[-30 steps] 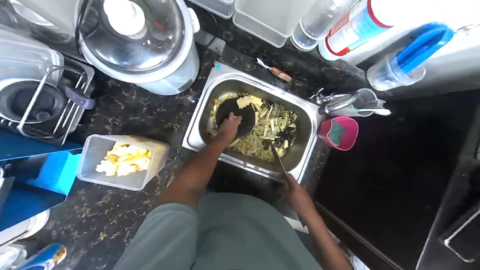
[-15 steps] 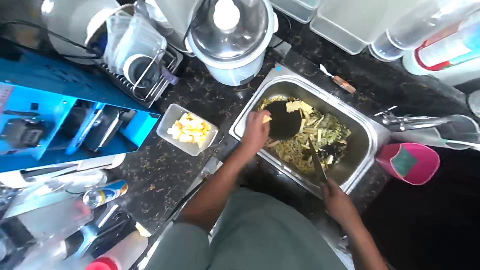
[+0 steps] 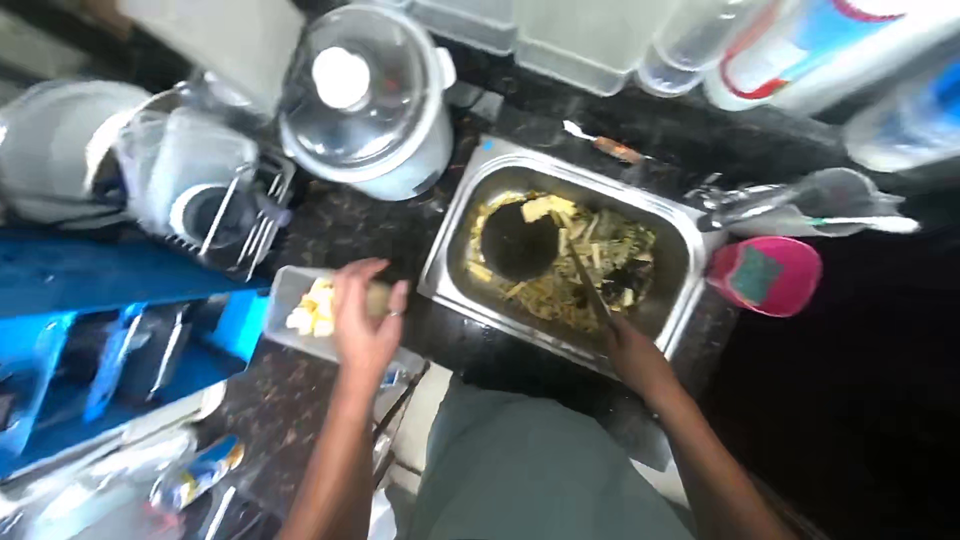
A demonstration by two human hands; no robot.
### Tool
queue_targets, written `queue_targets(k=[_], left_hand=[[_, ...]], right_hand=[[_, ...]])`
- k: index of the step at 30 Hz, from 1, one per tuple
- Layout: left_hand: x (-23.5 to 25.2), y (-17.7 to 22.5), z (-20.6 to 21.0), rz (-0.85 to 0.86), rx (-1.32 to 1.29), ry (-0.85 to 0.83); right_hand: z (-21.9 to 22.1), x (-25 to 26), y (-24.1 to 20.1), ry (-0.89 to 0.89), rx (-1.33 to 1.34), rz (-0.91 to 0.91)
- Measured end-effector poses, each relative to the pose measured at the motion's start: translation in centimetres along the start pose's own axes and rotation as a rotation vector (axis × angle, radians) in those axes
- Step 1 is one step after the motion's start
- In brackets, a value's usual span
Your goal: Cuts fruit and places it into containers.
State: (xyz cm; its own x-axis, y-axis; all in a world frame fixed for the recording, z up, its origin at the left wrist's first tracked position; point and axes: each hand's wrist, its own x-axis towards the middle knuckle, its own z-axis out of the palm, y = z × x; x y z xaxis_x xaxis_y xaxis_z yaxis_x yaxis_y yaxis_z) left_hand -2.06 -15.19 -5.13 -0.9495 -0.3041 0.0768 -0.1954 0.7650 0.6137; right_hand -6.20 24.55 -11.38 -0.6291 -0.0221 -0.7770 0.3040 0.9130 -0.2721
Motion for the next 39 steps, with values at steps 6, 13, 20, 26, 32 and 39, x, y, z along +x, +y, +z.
queue_targets(k=[6,13,20,26,32,39], left_hand=[[10.0,2.7,21.5,-0.144,-0.019,-0.568],[14.2,2.9,33.6,0.018,0.04,-0.582],[12.9,3.5,29.2,-0.113,-0.024,-0.623],[11.7,2.6,28.7,-0.24,-0.01,-0.583],[11.7,2.6,28.6,-0.214,0.061,-0.57],[11.6,2.8,28.9,-0.198,0.117,-0.548]], right_hand=[[-0.9,-0.5,0.6,0.038,0.04,0.054],[-1.5,0.2,0.9,0.025,0.106,0.1],[-0.3,3.7,-1.2,-0.045,0.124,0.042],[0.5,6.6,-4.3,-0.083,-0.007,-0.032],[1.1,7.8,-5.1,-0.104,-0.032,-0.057],[1.6,8.3,-5.3,-0.092,-0.058,-0.056]])
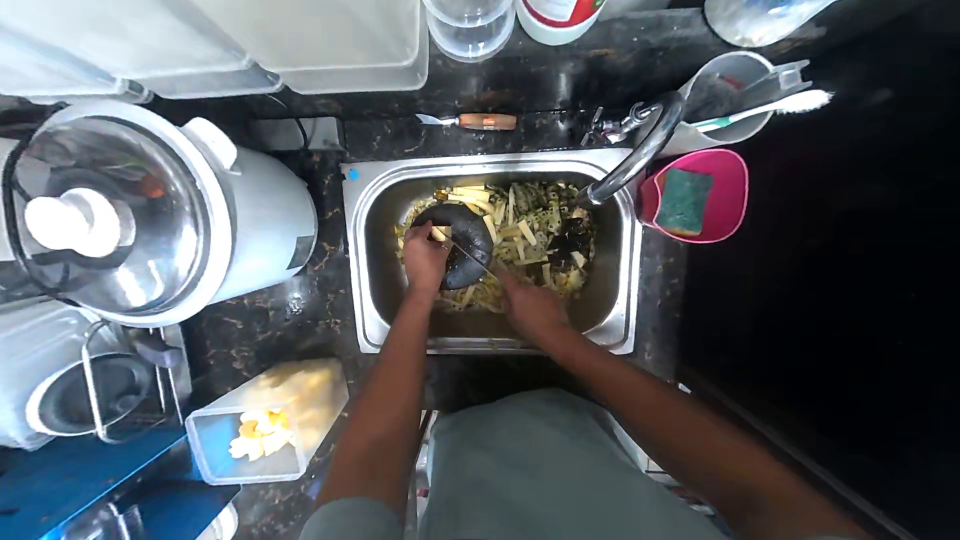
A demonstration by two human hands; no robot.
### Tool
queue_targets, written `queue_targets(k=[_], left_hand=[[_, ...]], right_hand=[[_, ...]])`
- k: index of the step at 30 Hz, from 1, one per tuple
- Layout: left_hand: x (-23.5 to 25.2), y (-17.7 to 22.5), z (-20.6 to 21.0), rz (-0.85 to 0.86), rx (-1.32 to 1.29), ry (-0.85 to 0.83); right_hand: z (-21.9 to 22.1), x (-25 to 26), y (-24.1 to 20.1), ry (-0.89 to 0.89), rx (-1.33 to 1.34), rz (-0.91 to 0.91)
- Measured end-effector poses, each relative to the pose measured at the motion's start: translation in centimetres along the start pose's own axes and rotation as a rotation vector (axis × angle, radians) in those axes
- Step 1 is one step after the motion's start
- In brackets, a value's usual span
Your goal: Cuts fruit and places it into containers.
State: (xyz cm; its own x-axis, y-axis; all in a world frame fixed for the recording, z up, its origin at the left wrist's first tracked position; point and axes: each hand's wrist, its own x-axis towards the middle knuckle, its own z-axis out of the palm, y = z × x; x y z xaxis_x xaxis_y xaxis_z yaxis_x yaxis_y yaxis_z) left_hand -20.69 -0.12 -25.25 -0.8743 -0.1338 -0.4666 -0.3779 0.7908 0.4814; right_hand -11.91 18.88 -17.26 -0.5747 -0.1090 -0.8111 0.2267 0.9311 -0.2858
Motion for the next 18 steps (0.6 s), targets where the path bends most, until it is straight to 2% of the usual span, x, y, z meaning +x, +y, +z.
queue_targets(k=[12,18], left_hand=[[0.1,0.5,-0.2,-0.038,-0.006,0.022],[-0.1,0.3,0.0,-0.018,-0.013,0.045]], right_hand=[[0.0,2.3,-2.1,0.007,0.015,0.019],[0.3,1.2,-1.4,0.022,-0.01,0.016]])
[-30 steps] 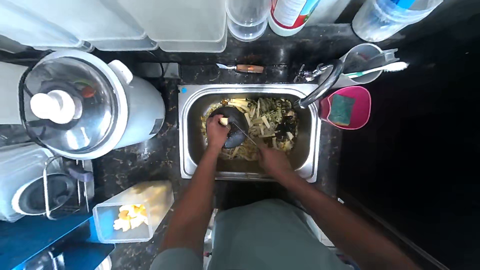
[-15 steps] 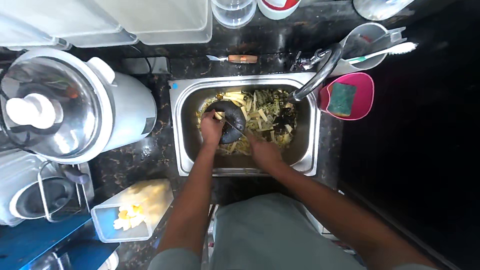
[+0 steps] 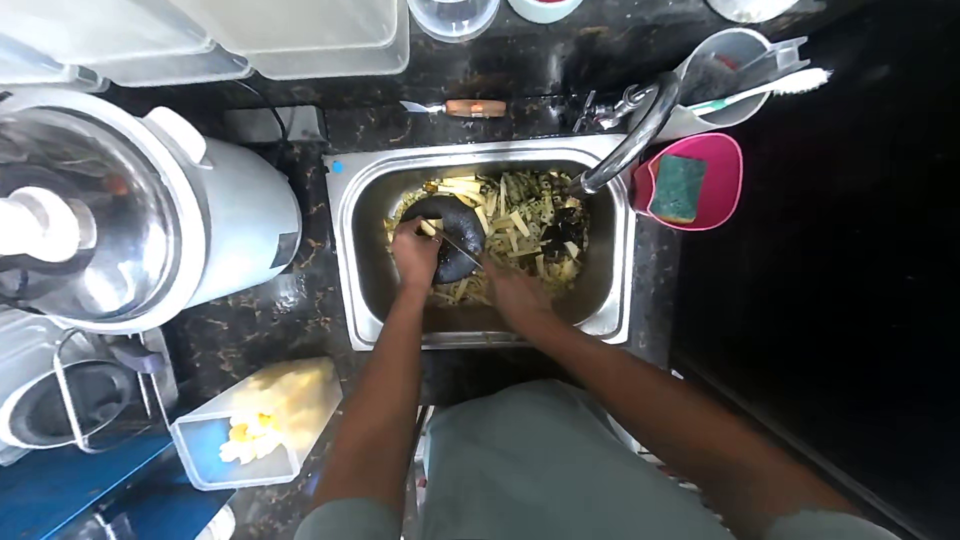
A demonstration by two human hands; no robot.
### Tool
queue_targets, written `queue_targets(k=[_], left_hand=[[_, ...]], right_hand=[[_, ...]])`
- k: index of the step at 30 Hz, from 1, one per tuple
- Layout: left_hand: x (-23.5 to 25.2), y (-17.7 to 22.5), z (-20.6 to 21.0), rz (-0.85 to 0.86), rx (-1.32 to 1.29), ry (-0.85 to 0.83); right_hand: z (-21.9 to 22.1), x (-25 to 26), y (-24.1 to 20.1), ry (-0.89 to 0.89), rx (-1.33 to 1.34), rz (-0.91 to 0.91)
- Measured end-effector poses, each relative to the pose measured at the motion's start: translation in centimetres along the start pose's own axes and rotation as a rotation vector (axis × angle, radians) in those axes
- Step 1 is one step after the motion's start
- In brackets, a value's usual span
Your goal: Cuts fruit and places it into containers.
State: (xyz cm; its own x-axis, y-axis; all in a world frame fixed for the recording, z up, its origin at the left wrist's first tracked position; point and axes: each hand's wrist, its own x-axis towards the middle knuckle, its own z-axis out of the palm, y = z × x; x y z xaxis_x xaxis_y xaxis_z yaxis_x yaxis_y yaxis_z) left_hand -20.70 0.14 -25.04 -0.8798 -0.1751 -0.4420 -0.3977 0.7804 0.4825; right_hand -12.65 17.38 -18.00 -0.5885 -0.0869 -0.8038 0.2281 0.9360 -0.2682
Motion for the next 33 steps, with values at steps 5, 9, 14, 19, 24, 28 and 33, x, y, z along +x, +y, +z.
queue_targets(k=[5,9,14,19,24,28,33], left_hand=[[0.0,0.0,0.2,-0.002,0.003,0.009],[-0.1,-0.2,0.4,-0.03,0.023,0.02],[0.0,-1.1,0.2,-0.07,-0.075,-0.013],[1.6,-3.7,-0.6,0.067,-0.307,-0.248],[5.2,-4.4,-2.7,0.44,0.111,-0.349],[7.3,-3.1,-4.3,0.516,0.344,-0.434],[8.2,-2.0,-4.7,0.541,0.422,-0.501]], right_hand=[[0.3,1.5,-0.8,0.003,0.023,0.034],[2.0,4.3,-0.7,0.095,0.041,0.013],[1.7,4.2,1.6,0.018,0.042,0.026],[-1.3,0.7,4.9,-0.045,0.162,0.129],[-2.1,-2.3,4.6,-0.105,-0.006,0.048],[-1.9,-2.0,1.6,-0.143,-0.117,0.01],[-1.7,0.0,-1.4,-0.12,-0.131,-0.006]])
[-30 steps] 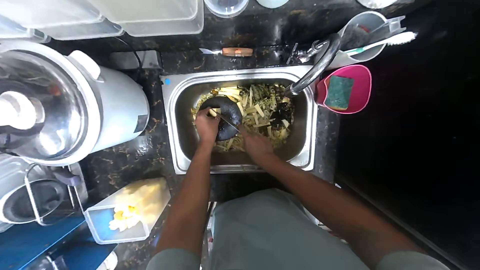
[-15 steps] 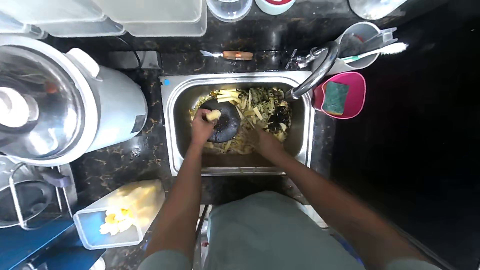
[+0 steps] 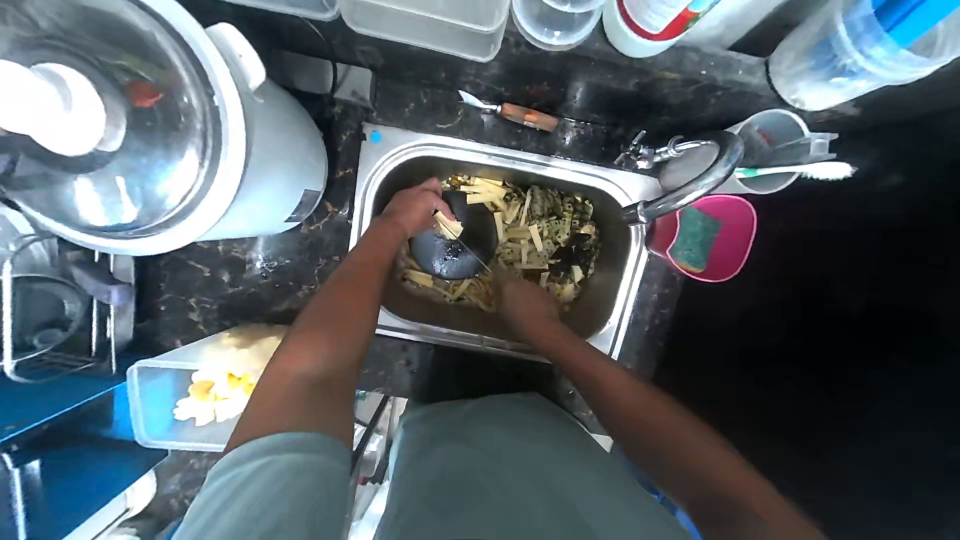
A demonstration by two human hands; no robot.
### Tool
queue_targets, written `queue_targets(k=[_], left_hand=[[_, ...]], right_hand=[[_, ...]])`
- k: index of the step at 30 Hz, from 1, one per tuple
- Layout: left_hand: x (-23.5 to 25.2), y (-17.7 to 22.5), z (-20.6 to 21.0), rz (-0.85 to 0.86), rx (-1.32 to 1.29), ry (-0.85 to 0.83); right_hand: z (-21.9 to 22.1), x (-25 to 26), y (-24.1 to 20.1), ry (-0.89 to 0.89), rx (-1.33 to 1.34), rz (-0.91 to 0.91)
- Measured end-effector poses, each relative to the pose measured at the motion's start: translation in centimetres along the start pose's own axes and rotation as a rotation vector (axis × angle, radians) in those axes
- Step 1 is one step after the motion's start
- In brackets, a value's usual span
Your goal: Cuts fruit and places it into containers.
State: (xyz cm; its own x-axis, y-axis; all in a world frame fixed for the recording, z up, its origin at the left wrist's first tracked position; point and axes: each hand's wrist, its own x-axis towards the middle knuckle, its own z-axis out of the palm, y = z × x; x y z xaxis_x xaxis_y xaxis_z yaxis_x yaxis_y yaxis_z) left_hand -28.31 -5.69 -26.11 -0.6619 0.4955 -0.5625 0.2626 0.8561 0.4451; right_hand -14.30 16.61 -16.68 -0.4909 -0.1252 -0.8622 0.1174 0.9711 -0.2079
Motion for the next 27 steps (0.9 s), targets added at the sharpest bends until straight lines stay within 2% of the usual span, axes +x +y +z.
queue_targets(k=[11,16,18,22,24,27], left_hand=[[0.2,0.3,0.2,-0.013,0.052,-0.012],[0.0,-0.6,1.4,0.06,-0.054,0.034],[-0.7,-0.9,2.6,0.058,-0.186,0.123],[-3.5,1.1,6.2,-0.231,-0.52,0.405],[-4.3,2.5,7.4,-0.358,-0.583,0.45],[-4.8,3.2,8.3,-0.437,-0.622,0.498]], right_hand=[[1.1,3.8,-1.5,0.015,-0.028,0.056],[0.3,0.7,1.0,-0.073,-0.081,0.12],[-0.3,-1.3,1.8,-0.123,-0.111,0.152],[-1.1,-3.3,1.3,-0.063,-0.033,0.125],[-0.6,-2.5,0.6,-0.016,0.006,0.097],[-0.1,-1.1,-1.0,-0.009,0.024,0.086]])
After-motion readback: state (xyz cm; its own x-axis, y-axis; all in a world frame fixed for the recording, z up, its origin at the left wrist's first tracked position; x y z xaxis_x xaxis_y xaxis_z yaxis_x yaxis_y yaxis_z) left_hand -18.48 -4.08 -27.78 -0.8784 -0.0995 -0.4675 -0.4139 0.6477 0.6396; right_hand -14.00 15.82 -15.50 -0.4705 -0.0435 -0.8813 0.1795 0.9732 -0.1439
